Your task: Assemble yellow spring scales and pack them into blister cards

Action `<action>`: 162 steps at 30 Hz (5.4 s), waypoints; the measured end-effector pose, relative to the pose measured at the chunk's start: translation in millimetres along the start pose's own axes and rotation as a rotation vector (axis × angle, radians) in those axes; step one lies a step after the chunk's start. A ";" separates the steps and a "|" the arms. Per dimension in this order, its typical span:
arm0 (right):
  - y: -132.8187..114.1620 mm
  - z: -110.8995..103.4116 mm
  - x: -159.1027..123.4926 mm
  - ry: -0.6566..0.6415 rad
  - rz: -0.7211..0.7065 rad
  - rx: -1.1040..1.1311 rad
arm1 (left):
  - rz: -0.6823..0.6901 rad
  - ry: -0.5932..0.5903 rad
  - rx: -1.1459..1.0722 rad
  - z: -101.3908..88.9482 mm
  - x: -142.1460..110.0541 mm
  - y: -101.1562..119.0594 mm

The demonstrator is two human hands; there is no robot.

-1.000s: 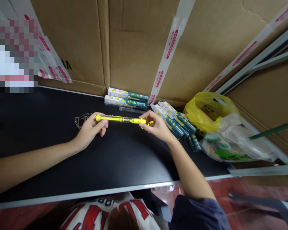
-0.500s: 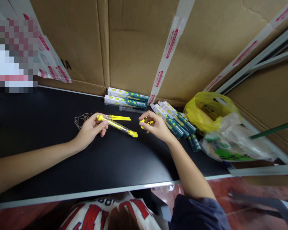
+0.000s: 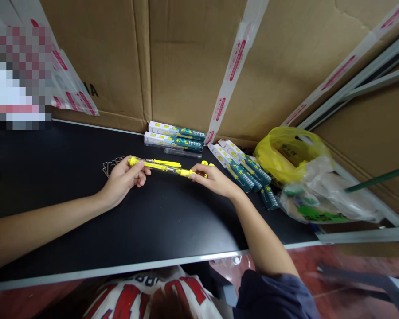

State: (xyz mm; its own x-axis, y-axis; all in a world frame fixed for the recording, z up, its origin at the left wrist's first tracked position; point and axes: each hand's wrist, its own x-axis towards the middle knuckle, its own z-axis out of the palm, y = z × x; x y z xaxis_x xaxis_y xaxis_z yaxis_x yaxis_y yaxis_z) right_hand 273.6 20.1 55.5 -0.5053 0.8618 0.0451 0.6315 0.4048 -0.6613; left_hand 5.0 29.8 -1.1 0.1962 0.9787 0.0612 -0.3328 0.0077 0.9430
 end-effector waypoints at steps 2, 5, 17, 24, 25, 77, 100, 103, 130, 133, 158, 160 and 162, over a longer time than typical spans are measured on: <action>-0.2 1.6 -0.1 0.041 -0.006 -0.013 | -0.003 0.003 -0.002 0.0 0.2 0.4; -0.3 3.7 -0.3 0.129 -0.038 -0.057 | -0.004 -0.003 -0.007 0.0 0.1 1.3; 3.4 8.6 -0.2 0.316 -0.189 -0.231 | -0.014 -0.018 0.020 0.2 -0.7 0.9; 0.9 11.1 -0.4 0.349 -0.152 -0.184 | 0.004 -0.035 0.016 -0.1 -0.1 0.9; 0.6 11.0 -0.3 0.353 -0.146 -0.174 | 0.005 -0.035 0.016 -0.1 0.0 0.8; -0.4 14.7 0.3 0.439 -0.297 -0.167 | 0.078 -0.065 0.165 -4.8 1.0 -9.7; -2.2 12.0 1.1 0.473 -0.314 -0.183 | 0.084 -0.077 0.161 -4.9 0.6 -10.6; -1.8 12.4 1.3 0.457 -0.337 -0.155 | 0.081 -0.080 0.157 -4.8 0.4 -10.4; -3.4 10.5 0.9 0.504 -0.365 -0.265 | 0.084 -0.089 0.158 -4.1 -0.7 -8.3; -2.8 11.2 1.4 0.479 -0.391 -0.256 | 0.078 -0.086 0.151 -3.9 -1.0 -8.3; -0.7 10.5 1.6 0.522 -0.391 -0.325 | 0.082 -0.085 0.128 -3.5 -0.7 -9.3; -1.1 11.3 1.7 0.497 -0.411 -0.307 | 0.080 -0.087 0.130 -3.8 -0.4 -9.5; -1.1 12.6 1.2 0.486 -0.417 -0.294 | 0.079 -0.089 0.134 -4.0 -0.3 -9.6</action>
State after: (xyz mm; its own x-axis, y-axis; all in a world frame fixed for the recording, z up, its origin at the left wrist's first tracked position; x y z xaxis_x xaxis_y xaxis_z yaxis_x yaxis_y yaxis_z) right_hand 264.9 16.8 46.8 -0.4628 0.6279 0.6257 0.6098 0.7379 -0.2894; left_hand 4.5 30.3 -11.4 0.2570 0.9531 0.1596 -0.2258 -0.1013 0.9689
